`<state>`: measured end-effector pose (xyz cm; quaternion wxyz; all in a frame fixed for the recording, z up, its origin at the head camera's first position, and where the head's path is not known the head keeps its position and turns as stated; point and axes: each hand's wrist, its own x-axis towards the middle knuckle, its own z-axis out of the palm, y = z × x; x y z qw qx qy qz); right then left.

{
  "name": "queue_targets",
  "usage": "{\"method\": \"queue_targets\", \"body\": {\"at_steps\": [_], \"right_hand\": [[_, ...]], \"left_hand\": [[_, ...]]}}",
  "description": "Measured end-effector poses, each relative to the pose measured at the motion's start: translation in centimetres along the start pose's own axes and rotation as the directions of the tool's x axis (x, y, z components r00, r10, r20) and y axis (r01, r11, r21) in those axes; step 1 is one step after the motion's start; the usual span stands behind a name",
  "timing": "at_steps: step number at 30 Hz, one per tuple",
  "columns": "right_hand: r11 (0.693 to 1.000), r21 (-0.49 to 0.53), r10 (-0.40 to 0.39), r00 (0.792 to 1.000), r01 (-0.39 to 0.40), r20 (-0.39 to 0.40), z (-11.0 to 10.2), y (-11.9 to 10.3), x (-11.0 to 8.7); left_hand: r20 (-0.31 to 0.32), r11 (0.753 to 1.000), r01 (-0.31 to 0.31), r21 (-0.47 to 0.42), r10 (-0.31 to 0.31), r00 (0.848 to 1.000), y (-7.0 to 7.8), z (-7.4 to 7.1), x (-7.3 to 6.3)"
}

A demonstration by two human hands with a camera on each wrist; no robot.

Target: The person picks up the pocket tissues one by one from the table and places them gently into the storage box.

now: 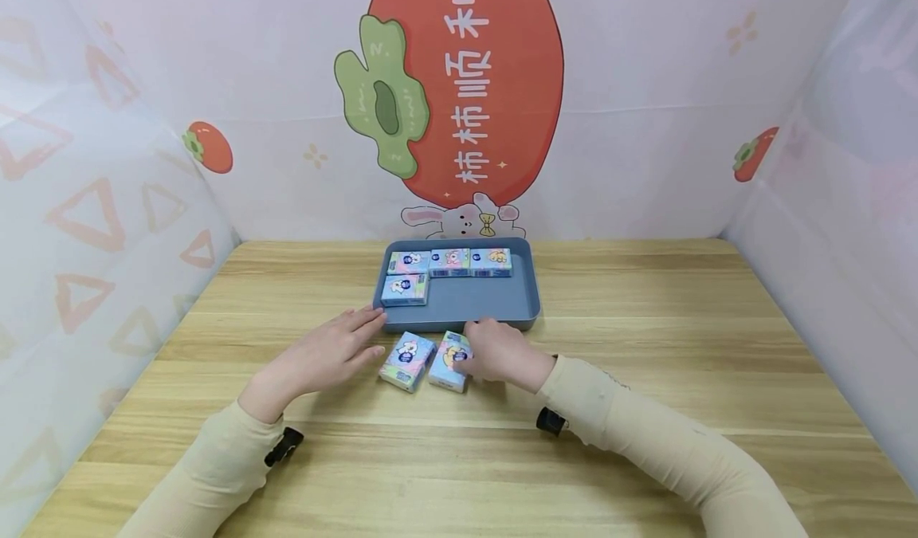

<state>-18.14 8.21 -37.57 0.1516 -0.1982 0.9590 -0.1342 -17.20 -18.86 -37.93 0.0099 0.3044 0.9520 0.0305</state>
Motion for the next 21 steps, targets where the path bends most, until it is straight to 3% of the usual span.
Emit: {"method": "queue_targets", "body": {"at_steps": [21], "right_hand": [[0.999,-0.002,0.039,0.990,-0.039,0.136,0.14,-0.17,0.37]], "left_hand": [[0.011,1.000,0.007,-0.007,-0.007,1.000,0.04,-0.11,0.03]]}}
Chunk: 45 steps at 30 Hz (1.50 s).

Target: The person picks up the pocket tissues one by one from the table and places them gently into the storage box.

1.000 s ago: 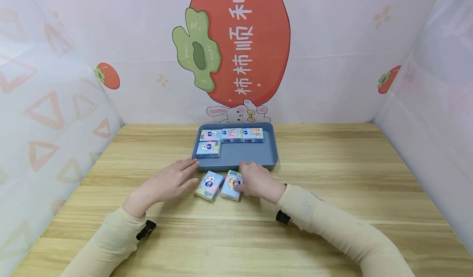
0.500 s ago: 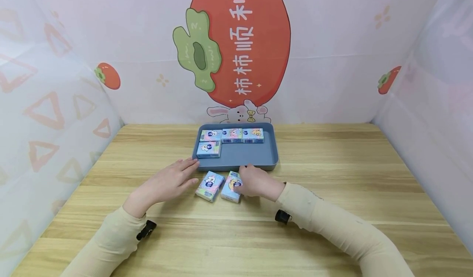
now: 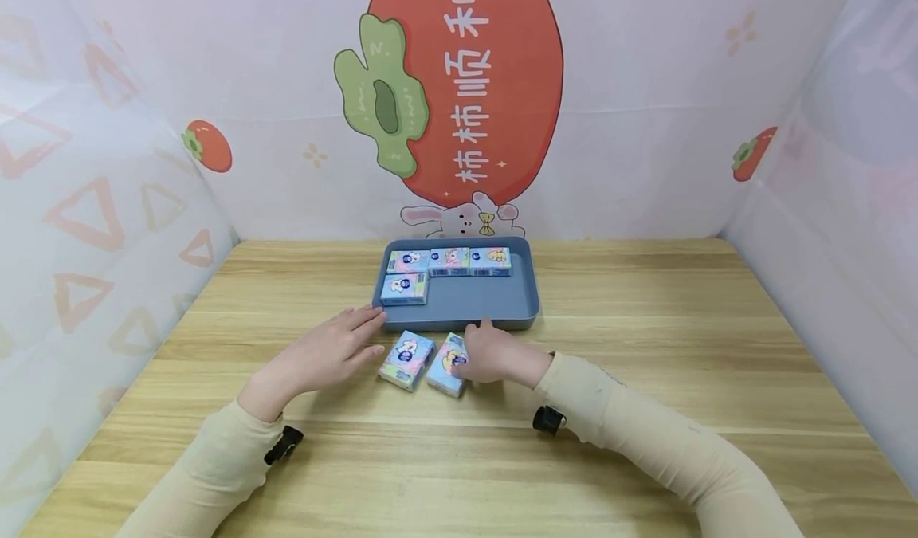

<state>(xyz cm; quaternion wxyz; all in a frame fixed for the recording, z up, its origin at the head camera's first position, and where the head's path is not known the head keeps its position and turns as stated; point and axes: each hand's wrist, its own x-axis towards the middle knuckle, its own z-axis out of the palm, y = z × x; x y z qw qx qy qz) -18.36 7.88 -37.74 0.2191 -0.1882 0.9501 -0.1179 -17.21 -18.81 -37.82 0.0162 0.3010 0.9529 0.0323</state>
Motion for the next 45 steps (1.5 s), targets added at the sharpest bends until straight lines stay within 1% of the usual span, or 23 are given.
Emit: {"method": "queue_targets", "body": {"at_steps": [5,10,18,22,25,35,40,45], "right_hand": [[1.000,-0.004,-0.026,1.000,0.026,0.014,0.0,0.3,0.3],[0.999,0.021,-0.034,0.999,0.033,0.012,-0.2,0.3,0.3],[0.995,0.077,-0.055,0.998,0.056,-0.020,-0.7,0.3,0.2],[0.991,0.103,-0.077,0.996,0.081,-0.037,-1.1,0.4,0.1],[0.988,0.120,-0.090,0.995,0.093,-0.035,-1.3,0.5,0.1],[0.984,0.152,-0.094,0.995,0.096,-0.016,-2.0,0.6,-0.2],[0.980,0.162,-0.113,0.993,0.114,-0.016,-2.3,0.8,-0.4],[0.970,0.208,-0.129,0.991,0.130,-0.020,-2.5,1.1,-0.5]], "left_hand": [[0.000,1.000,0.000,0.004,0.000,1.000,-0.1,0.0,0.0],[0.003,1.000,0.002,0.009,-0.002,1.000,-0.1,0.0,0.0],[0.010,1.000,0.000,0.007,0.000,1.000,-0.1,0.1,0.0],[0.013,1.000,0.005,0.010,-0.005,1.000,-0.1,0.1,0.1],[0.017,1.000,0.009,0.012,-0.009,1.000,-0.1,0.0,0.0],[0.017,1.000,0.015,0.009,-0.015,1.000,0.0,0.0,0.0],[0.021,1.000,0.016,0.015,-0.016,1.000,0.0,0.0,0.0],[0.021,1.000,0.018,0.016,-0.018,1.000,0.0,-0.1,0.0]]}}
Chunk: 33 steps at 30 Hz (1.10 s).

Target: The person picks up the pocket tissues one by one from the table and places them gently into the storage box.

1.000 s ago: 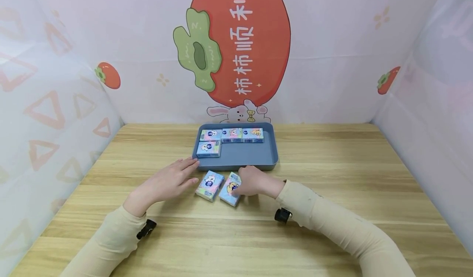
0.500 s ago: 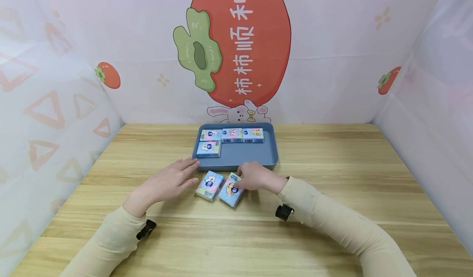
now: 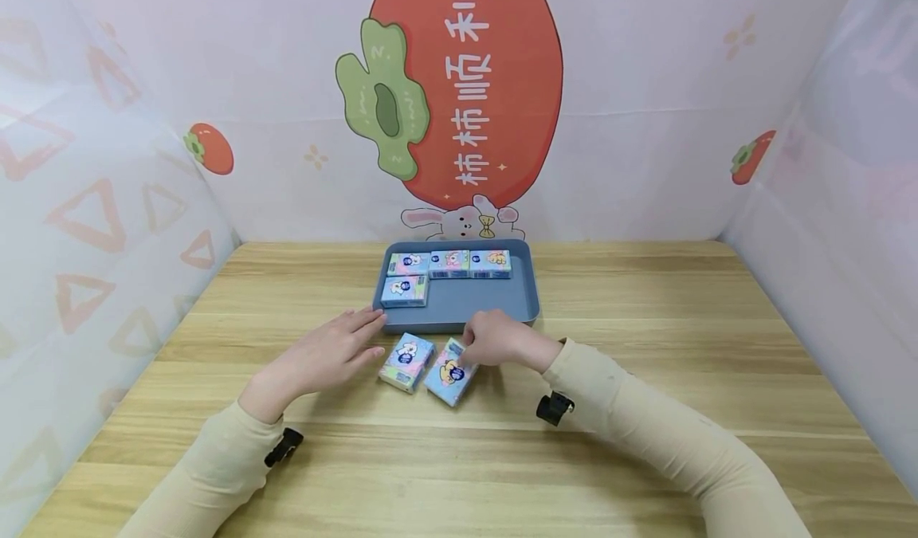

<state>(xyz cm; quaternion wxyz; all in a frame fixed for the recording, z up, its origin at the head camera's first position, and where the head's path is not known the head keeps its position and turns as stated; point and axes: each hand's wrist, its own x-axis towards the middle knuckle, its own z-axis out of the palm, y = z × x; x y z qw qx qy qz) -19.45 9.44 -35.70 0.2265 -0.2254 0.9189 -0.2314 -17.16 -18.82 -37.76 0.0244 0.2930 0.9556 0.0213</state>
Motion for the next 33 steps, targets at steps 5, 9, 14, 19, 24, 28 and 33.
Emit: {"method": "queue_targets", "body": {"at_steps": [5,9,14,19,24,28,33], "right_hand": [[0.998,0.057,-0.006,1.000,0.005,0.017,-0.3,0.1,-0.1],[0.996,0.086,-0.024,0.999,0.022,0.021,-0.4,0.4,0.0],[0.995,0.096,-0.028,0.999,0.026,0.018,-0.6,0.8,0.1],[0.994,0.107,-0.010,1.000,0.008,0.017,-1.0,0.9,0.0],[0.989,0.145,0.010,1.000,-0.013,0.022,-1.5,0.8,-0.1],[0.984,0.177,0.028,0.999,-0.033,0.029,-1.8,0.9,-0.1],[0.976,0.207,0.056,0.998,-0.061,0.030,-2.4,0.9,0.1]], "left_hand": [[-0.001,1.000,-0.002,-0.001,0.002,1.000,0.1,0.0,0.0],[0.001,1.000,-0.002,-0.001,0.002,1.000,0.1,0.0,0.0],[-0.001,1.000,-0.004,-0.006,0.004,1.000,0.1,0.1,-0.1],[0.001,1.000,0.001,-0.011,-0.001,1.000,0.0,0.0,0.0],[-0.001,1.000,-0.001,-0.007,0.001,1.000,0.0,0.0,0.0],[0.001,1.000,0.000,-0.004,0.000,1.000,0.0,0.1,0.0],[0.009,1.000,0.010,-0.006,-0.010,1.000,0.0,0.1,0.0]]}}
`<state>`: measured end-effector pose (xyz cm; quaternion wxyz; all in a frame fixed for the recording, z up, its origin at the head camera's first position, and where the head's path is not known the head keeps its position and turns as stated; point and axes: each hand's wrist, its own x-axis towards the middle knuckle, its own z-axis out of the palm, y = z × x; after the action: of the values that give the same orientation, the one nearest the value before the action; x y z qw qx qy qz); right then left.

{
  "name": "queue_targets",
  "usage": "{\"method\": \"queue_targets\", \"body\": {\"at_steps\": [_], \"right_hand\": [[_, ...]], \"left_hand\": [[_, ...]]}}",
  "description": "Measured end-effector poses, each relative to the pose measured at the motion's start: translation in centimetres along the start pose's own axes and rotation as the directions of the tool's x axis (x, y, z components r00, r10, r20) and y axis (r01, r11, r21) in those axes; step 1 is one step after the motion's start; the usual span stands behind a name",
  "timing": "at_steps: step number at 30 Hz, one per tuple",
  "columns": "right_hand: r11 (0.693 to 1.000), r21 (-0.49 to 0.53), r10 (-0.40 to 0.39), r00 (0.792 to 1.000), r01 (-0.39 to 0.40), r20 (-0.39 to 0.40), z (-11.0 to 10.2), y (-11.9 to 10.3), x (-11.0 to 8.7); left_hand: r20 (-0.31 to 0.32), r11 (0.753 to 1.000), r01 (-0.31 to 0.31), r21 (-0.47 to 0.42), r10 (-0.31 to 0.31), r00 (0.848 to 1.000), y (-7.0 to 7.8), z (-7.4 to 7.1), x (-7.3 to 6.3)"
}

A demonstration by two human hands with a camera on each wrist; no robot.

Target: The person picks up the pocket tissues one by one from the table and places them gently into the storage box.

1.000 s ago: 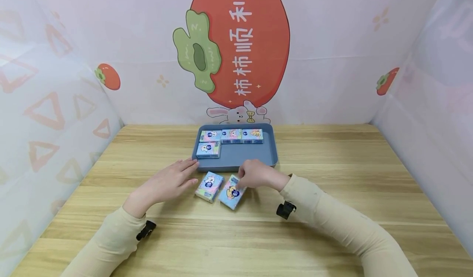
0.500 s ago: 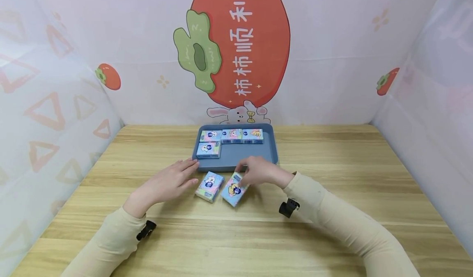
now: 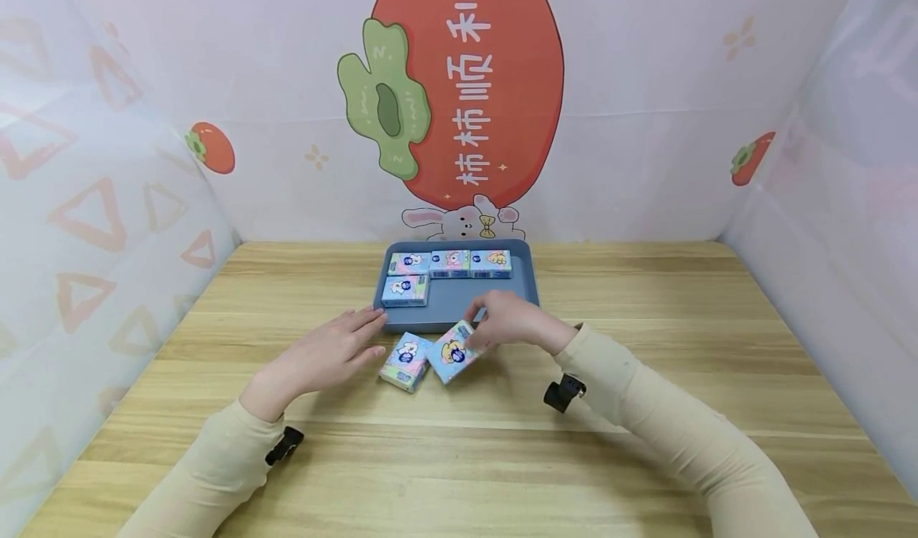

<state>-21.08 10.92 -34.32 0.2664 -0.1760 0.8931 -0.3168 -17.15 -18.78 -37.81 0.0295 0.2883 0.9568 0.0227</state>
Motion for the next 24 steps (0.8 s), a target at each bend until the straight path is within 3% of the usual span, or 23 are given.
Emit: {"method": "queue_targets", "body": {"at_steps": [16,24], "right_hand": [[0.992,0.103,0.074,0.997,-0.071,-0.025,-2.4,-0.1,1.0],[0.992,0.105,0.078,0.996,-0.073,-0.047,-3.6,-0.2,1.8]], "left_hand": [[-0.002,1.000,-0.004,0.007,0.004,1.000,-0.1,0.1,0.1],[-0.004,1.000,-0.003,0.010,0.003,1.000,-0.1,0.1,0.0]]}}
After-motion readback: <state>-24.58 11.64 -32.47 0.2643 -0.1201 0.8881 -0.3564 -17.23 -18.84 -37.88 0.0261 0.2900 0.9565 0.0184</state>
